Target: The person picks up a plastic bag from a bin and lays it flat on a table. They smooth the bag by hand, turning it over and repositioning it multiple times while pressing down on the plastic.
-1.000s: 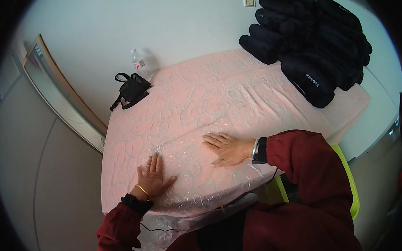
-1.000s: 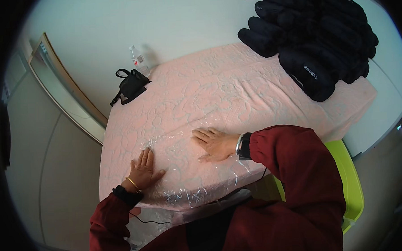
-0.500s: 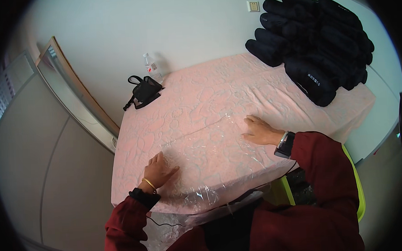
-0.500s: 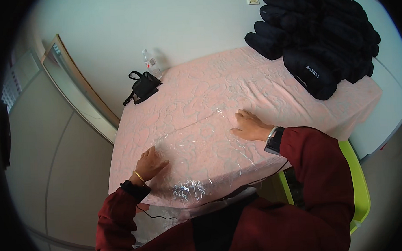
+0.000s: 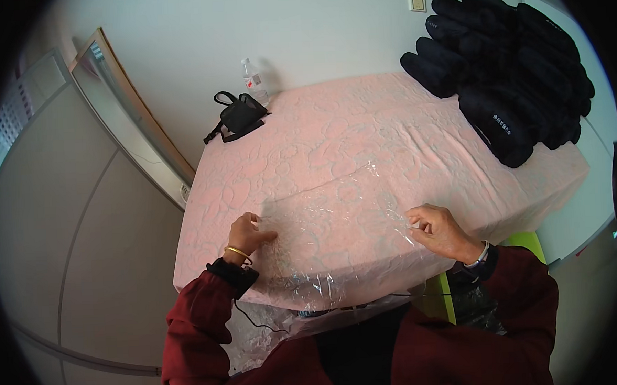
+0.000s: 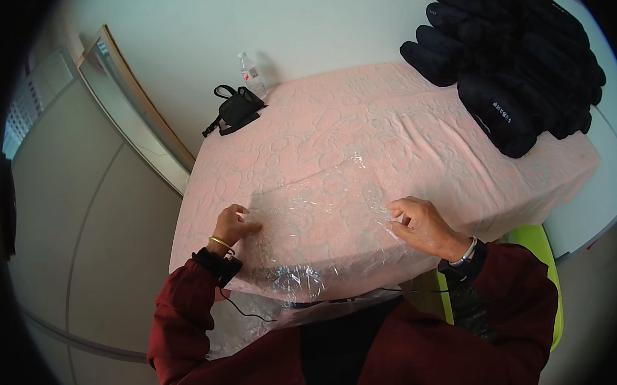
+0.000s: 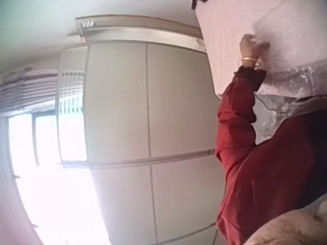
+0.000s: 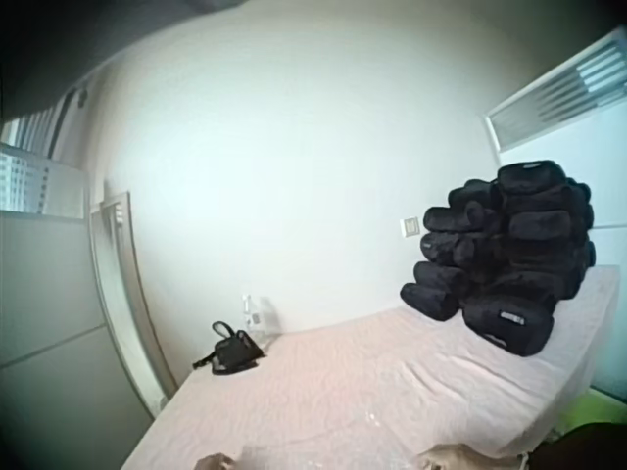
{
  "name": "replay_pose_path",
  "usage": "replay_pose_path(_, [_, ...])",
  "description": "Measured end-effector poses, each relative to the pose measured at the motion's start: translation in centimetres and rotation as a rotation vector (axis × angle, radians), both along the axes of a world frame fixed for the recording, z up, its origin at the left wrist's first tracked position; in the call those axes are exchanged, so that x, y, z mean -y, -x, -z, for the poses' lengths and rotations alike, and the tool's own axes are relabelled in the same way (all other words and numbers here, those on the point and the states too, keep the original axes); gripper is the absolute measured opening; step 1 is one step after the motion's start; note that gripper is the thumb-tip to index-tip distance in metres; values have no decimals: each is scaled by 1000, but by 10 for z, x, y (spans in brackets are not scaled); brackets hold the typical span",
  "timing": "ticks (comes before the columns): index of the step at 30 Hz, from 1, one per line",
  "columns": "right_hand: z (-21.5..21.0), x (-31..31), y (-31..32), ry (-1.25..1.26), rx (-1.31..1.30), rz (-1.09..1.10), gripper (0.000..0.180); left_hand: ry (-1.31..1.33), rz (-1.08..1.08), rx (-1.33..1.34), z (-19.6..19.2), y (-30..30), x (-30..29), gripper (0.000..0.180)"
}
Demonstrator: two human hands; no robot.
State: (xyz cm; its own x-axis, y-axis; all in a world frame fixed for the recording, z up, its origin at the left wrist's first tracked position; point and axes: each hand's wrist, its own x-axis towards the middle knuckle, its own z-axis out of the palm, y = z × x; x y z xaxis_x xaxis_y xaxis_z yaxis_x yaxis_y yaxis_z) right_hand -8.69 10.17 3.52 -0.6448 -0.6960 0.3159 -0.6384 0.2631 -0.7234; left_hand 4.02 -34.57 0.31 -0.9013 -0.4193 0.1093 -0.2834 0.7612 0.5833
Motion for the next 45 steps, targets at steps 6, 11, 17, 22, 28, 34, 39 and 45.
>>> replay_pose_path(6, [-4, -8, -13, 1, 86, -65, 18, -691, -33, -251, -61, 14, 6, 18])
replay_pose_path(11, [-3, -19, -18, -31, 151, -72, 18, -848, -348, -676, -73, -7, 70, 17])
replay_pose_path(17, [31, -15, -31, -109, 416, -184, 27, -950, -562, -693, -33, -36, 100, 11])
replay_pose_path(22, [49, 12, -58, -2, 555, -189, 37, -1029, -572, -672, -14, -43, 79, 9])
replay_pose_path(28, [41, 28, -69, 144, 987, -229, 29, -1030, -504, -604, 0, -58, 71, 9])
replay_pose_path(34, [32, 12, -50, 239, 860, -37, 19, -1088, -384, -537, 14, -72, 64, 19])
replay_pose_path(39, [27, -13, -19, 207, 716, 168, 16, -938, -456, -398, 3, -78, 29, 46])
replay_pose_path(45, [28, -23, -9, 87, 579, 302, 11, -722, -423, -387, -1, -102, 11, 74])
